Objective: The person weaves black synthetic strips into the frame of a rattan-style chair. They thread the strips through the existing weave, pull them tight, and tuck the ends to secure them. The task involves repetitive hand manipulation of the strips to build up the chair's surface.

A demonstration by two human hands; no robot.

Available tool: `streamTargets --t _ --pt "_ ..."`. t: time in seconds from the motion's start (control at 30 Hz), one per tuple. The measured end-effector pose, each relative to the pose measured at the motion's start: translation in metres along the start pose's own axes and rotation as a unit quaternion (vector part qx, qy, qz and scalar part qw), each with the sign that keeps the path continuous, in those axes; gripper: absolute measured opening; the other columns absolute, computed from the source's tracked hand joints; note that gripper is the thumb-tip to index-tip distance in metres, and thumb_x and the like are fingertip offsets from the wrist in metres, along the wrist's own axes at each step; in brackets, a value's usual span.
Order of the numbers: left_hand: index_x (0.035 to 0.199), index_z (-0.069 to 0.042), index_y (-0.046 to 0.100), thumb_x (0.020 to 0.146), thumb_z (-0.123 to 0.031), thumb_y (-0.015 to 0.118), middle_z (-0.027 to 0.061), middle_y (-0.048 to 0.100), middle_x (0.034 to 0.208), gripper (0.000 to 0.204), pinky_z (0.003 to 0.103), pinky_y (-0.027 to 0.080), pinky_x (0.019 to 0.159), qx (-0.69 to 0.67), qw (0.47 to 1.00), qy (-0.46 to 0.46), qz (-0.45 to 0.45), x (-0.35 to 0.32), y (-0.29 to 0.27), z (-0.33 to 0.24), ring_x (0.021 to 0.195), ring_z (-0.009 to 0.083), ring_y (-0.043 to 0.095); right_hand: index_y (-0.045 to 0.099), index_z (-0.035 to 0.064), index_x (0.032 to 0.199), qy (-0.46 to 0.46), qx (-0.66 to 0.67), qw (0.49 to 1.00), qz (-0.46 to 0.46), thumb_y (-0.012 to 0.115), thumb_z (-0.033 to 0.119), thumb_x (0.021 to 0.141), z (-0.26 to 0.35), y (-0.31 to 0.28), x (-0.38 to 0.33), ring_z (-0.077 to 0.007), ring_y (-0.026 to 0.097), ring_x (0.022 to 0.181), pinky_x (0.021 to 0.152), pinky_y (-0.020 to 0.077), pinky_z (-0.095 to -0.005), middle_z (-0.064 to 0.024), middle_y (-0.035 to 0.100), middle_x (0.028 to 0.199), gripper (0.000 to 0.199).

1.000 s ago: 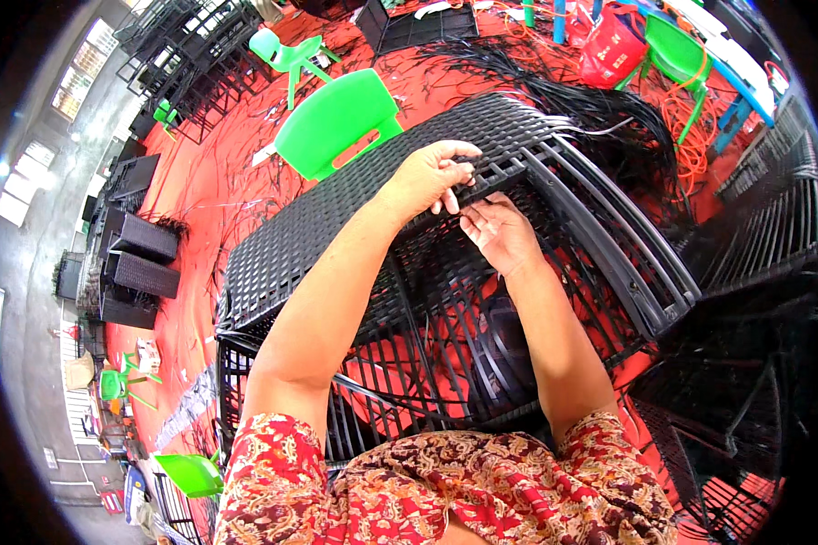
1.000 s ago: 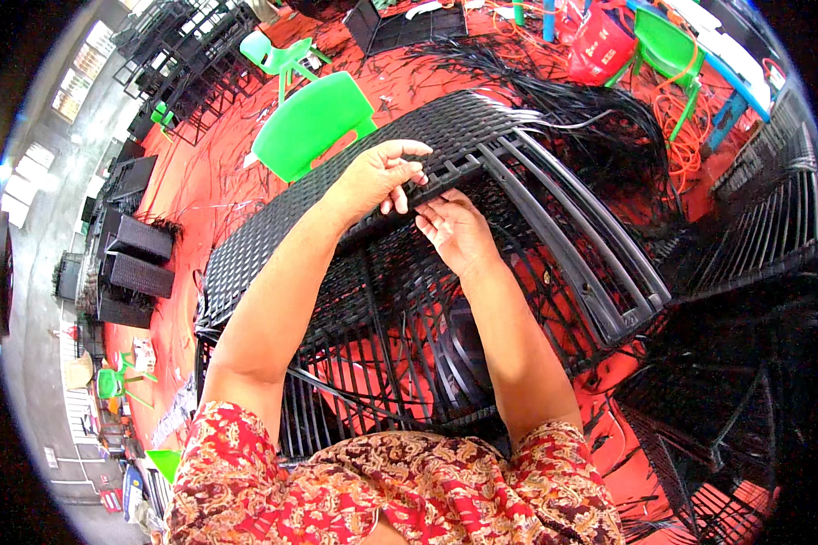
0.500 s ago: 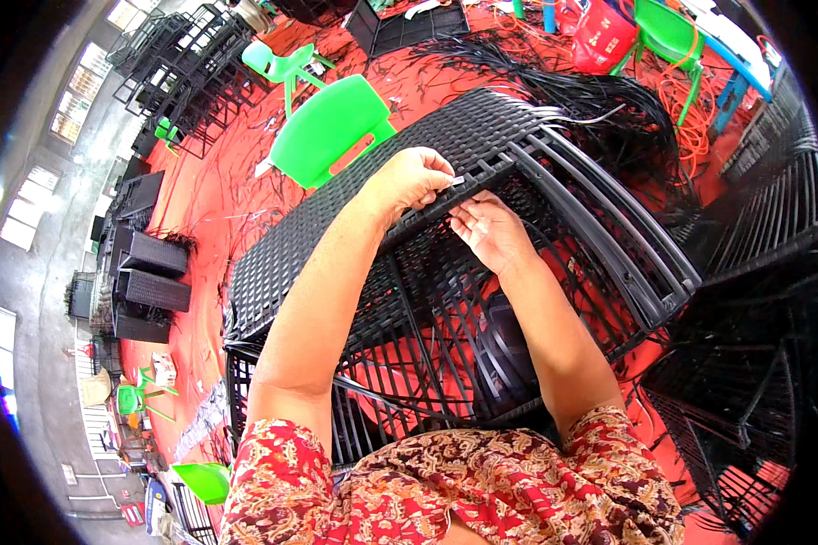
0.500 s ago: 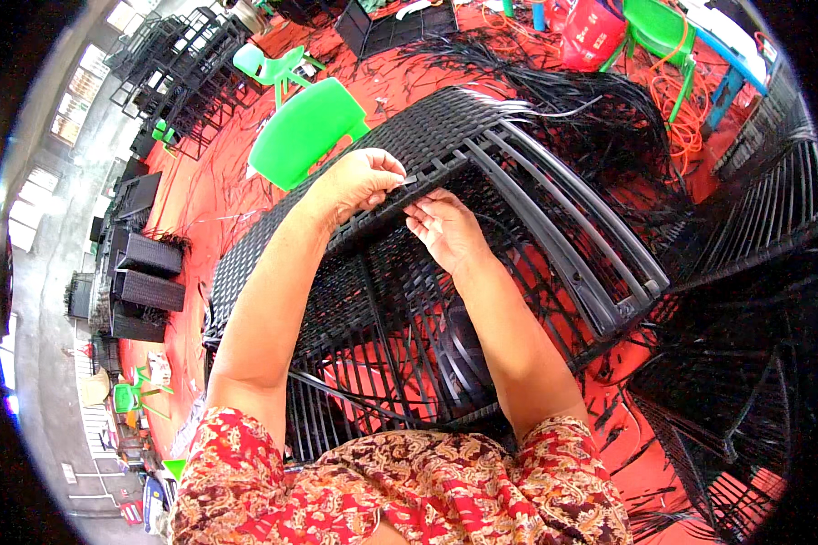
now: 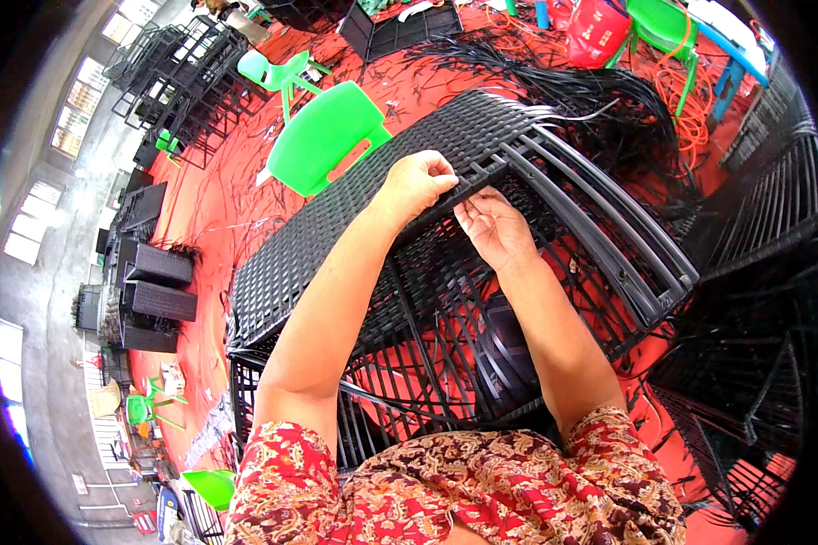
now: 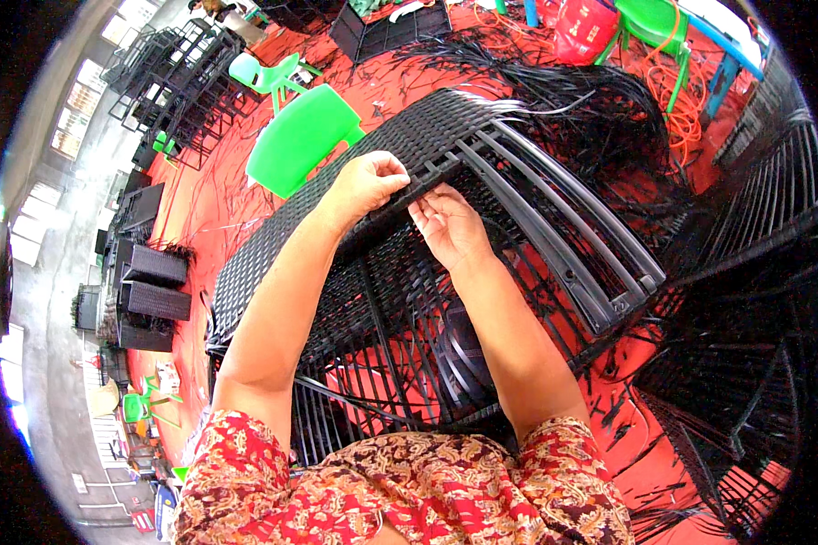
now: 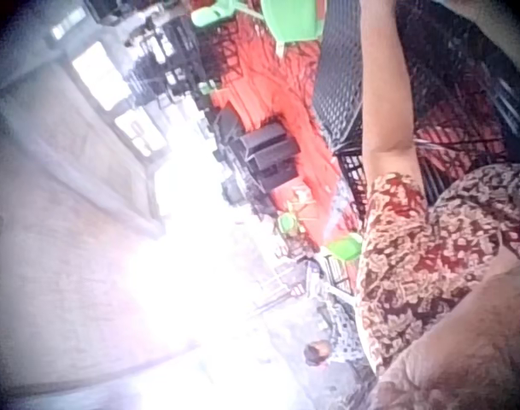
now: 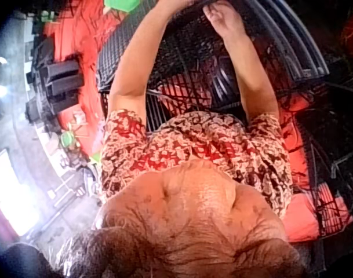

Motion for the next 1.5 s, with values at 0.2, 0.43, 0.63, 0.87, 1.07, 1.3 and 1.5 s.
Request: streamTargets --t 0.2,0.43,0.63,0.87,1.07,1.3,1.5 --pt "0.096 -0.005 0.063 0.077 -0.013 0.062 -0.0007 0.058 0.070 0.021 0.023 0.042 0.052 0.106 0.991 0.079 -0.031 -0.005 0.005 -0.016 0.059 0.0068 0.051 0.056 0.0070 0.094 0.011 0.023 1.000 0.015 0.051 -0.008 0.072 -0.002 0.004 0.003 -0.0188 0.056 0.093 0.086 0.0443 -0.0328 -0.0046 0.059 0.097 0.027" --pt "0.089 -0.002 0.066 0.076 -0.008 0.063 0.0009 0.064 0.072 0.015 0.022 0.044 0.060 0.072 0.989 0.126 -0.019 0.014 0.010 -0.009 0.063 0.0088 0.055 0.055 0.0076 0.093 -0.003 -0.043 0.999 0.031 0.052 -0.006 0.072 0.006 0.005 0.011 -0.0182 0.057 0.092 0.085 0.0454 -0.0339 -0.0041 0.059 0.095 0.025" --pt "0.087 -0.003 0.064 0.081 -0.010 0.061 0.0004 0.062 0.073 0.010 0.019 0.040 0.047 -0.140 0.988 0.061 0.000 0.012 0.013 -0.008 0.053 0.0062 0.053 0.057 0.0091 0.090 -0.069 -0.078 0.994 -0.041 0.052 -0.002 0.076 0.027 -0.004 0.006 -0.0165 0.056 0.085 0.078 0.0458 -0.0310 -0.0030 0.060 0.090 0.019" --pt "0.088 -0.005 0.060 0.084 -0.014 0.057 0.0012 0.060 0.069 0.010 0.017 0.034 0.037 -0.226 0.973 0.009 0.042 0.022 0.021 -0.042 0.045 0.0048 0.049 0.059 0.0091 0.091 -0.036 -0.092 0.995 -0.026 0.054 0.004 0.078 0.027 -0.003 0.002 -0.0158 0.056 0.083 0.075 0.0452 -0.0300 -0.0018 0.060 0.087 0.015" --pt "0.081 -0.003 0.059 0.078 -0.013 0.062 -0.0001 0.052 0.060 0.011 0.020 0.033 0.038 -0.101 0.992 -0.054 0.059 0.027 0.022 -0.035 0.043 0.0060 0.044 0.058 0.0118 0.090 -0.038 -0.098 0.993 -0.056 0.053 0.005 0.078 0.027 -0.007 0.003 -0.0163 0.056 0.085 0.075 0.0433 -0.0309 -0.0014 0.060 0.089 0.014" --pt "0.076 -0.001 0.058 0.074 -0.010 0.061 0.0020 0.053 0.061 0.009 0.022 0.035 0.039 0.006 0.997 -0.065 0.034 0.040 0.022 -0.024 0.045 0.0083 0.046 0.058 0.0073 0.078 -0.037 -0.067 0.997 -0.028 0.055 0.001 0.075 0.030 0.000 0.002 -0.0184 0.056 0.087 0.082 0.0444 -0.0327 -0.0048 0.061 0.087 0.008" --pt "0.081 -0.004 0.060 0.077 -0.014 0.062 0.0007 0.055 0.064 0.011 0.021 0.038 0.044 0.050 0.998 0.033 -0.009 0.041 0.032 -0.030 0.051 0.0074 0.048 0.058 0.0088 0.085 -0.080 -0.006 0.997 0.003 0.057 -0.003 0.072 0.032 -0.002 0.006 -0.0174 0.055 0.091 0.086 0.0429 -0.0322 -0.0030 0.060 0.093 0.017"
Point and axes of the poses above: each hand's wrist, its own x-axis towards the middle knuckle, its own y-axis out of the palm, z = x × y, the point moved 4 cm from there along x, towards the middle knuckle
